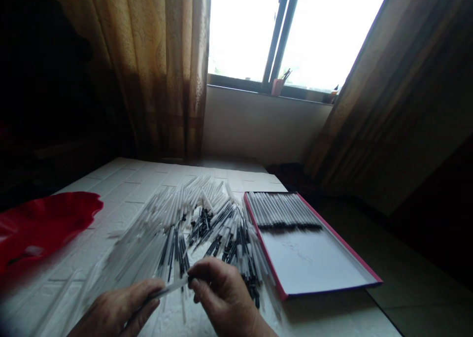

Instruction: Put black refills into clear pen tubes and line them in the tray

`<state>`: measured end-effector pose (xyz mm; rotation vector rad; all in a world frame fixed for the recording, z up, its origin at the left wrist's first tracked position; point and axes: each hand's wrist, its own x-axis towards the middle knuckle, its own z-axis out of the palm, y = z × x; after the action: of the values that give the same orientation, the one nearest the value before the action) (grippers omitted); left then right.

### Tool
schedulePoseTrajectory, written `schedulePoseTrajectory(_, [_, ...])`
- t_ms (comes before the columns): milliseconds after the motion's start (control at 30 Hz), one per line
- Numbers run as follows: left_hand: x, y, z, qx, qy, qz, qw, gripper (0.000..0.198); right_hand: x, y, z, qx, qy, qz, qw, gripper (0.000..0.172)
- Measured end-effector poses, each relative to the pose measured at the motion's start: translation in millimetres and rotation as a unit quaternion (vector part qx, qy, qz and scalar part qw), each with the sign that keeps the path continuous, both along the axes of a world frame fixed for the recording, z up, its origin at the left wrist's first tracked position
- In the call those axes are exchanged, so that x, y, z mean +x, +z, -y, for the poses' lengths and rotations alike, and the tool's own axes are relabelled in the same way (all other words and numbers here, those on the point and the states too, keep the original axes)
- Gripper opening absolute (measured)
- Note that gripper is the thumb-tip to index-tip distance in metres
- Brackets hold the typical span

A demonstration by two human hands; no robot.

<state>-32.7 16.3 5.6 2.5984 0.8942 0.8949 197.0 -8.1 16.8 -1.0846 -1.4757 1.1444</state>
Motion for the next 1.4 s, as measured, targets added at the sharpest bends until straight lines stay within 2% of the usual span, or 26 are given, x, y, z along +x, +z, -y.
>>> schedulePoseTrajectory(133, [1.1, 3.0, 0.1, 0.007, -0.010, -0.004, 1.000, 0.017, 4.8, -5.3, 0.0, 0.090, -0.009, 0.098, 0.991, 0.013])
schedulePoseTrajectory(267, [-0.9, 0.5, 0.5, 0.012, -0.016, -0.022, 1.000, 0.016, 7.5, -1.3, -0.8, 0.184, -0.024, 0.201, 0.962, 0.012])
schedulePoseTrajectory(433, [-3.4, -4.2, 0.4, -0.001, -0.010, -0.038, 0.999, 0.015, 6.7, 0.5, -1.8, 0.233, -0.036, 0.278, 0.931, 0.018])
schedulePoseTrajectory(767, [-1.2, -4.6, 2.1, 0.011, -0.022, -0.045, 0.999, 0.016, 2.8, -4.1, -0.8, 0.236, -0.043, 0.350, 0.905, 0.043])
schedulePoseTrajectory(900, [-1.6, -6.3, 0.5, 0.001, -0.016, -0.041, 0.999, 0.016, 4.3, -3.8, -1.5, 0.212, -0.030, 0.317, 0.924, 0.047])
schedulePoseTrajectory(967, [-1.8, -5.7, -1.0, 0.004, -0.010, -0.038, 0.999, 0.015, 5.6, -0.2, -0.6, 0.188, -0.023, 0.284, 0.940, 0.040])
schedulePoseTrajectory(1033, [-2.0, -4.6, -2.1, 0.022, -0.006, -0.025, 0.999, 0.015, 6.5, 3.8, 0.7, 0.169, -0.025, 0.256, 0.951, 0.025])
schedulePoseTrajectory(1167, [-1.6, -1.1, -2.0, 0.041, -0.002, -0.016, 0.999, 0.014, 6.5, 6.2, 1.6, 0.190, -0.023, 0.230, 0.954, 0.011])
schedulePoseTrajectory(1400, [-0.7, -0.5, -2.9, 0.028, -0.003, -0.018, 0.999, 0.018, 7.1, 4.7, -0.4, 0.220, -0.024, 0.259, 0.940, 0.010])
